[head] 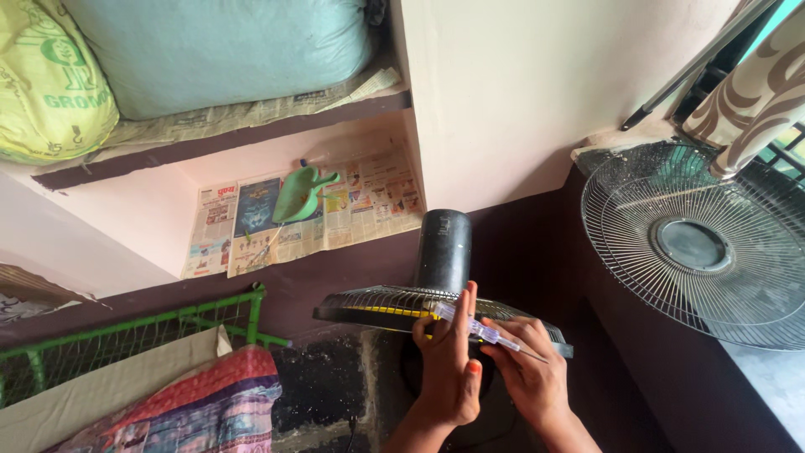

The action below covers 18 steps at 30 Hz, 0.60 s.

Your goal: The person attaches the front grill to an electric fan and secures it by tightening a knob. They then use a small tool to adjust a component on the fan's neck.

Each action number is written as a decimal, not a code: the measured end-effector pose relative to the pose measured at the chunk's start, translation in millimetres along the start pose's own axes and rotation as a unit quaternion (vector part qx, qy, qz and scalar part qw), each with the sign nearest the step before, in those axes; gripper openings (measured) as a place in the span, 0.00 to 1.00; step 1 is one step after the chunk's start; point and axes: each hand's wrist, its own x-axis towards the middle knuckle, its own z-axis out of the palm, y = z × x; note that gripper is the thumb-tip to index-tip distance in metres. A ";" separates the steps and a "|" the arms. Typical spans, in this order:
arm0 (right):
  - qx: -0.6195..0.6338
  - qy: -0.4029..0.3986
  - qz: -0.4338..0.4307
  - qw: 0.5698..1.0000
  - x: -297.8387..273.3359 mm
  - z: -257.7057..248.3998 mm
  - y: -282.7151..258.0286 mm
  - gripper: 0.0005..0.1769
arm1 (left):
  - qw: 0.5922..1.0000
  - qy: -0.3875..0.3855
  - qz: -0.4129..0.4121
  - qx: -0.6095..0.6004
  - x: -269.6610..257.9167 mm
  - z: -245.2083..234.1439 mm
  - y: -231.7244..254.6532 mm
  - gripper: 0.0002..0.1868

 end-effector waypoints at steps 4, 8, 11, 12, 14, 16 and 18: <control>0.010 0.027 -0.033 0.999 -3.5 5.8 6.1 0.17 | 1.000 0.005 0.001 -0.015 1.6 2.0 0.0 0.46; -0.005 0.041 -0.067 0.997 -1.7 16.8 7.9 0.15 | 1.000 0.013 0.001 -0.016 4.8 -2.4 -1.9 0.47; -0.011 0.035 -0.088 0.995 1.4 21.0 7.4 0.15 | 1.000 0.014 0.009 -0.013 5.5 -5.6 -4.2 0.47; -0.012 0.033 -0.095 0.995 2.1 21.7 7.3 0.15 | 1.000 0.012 0.010 -0.013 5.5 -6.3 -5.6 0.47; -0.014 0.037 -0.112 0.993 3.4 22.1 7.6 0.18 | 1.000 0.010 0.011 -0.016 5.1 -6.3 -7.9 0.47; -0.032 0.034 -0.128 0.991 5.1 21.1 8.7 0.21 | 1.000 0.009 0.010 -0.018 5.5 -4.6 -9.0 0.48; -0.063 0.025 -0.141 0.988 5.6 20.7 8.9 0.25 | 0.999 0.015 0.008 -0.030 5.6 -3.3 -9.5 0.48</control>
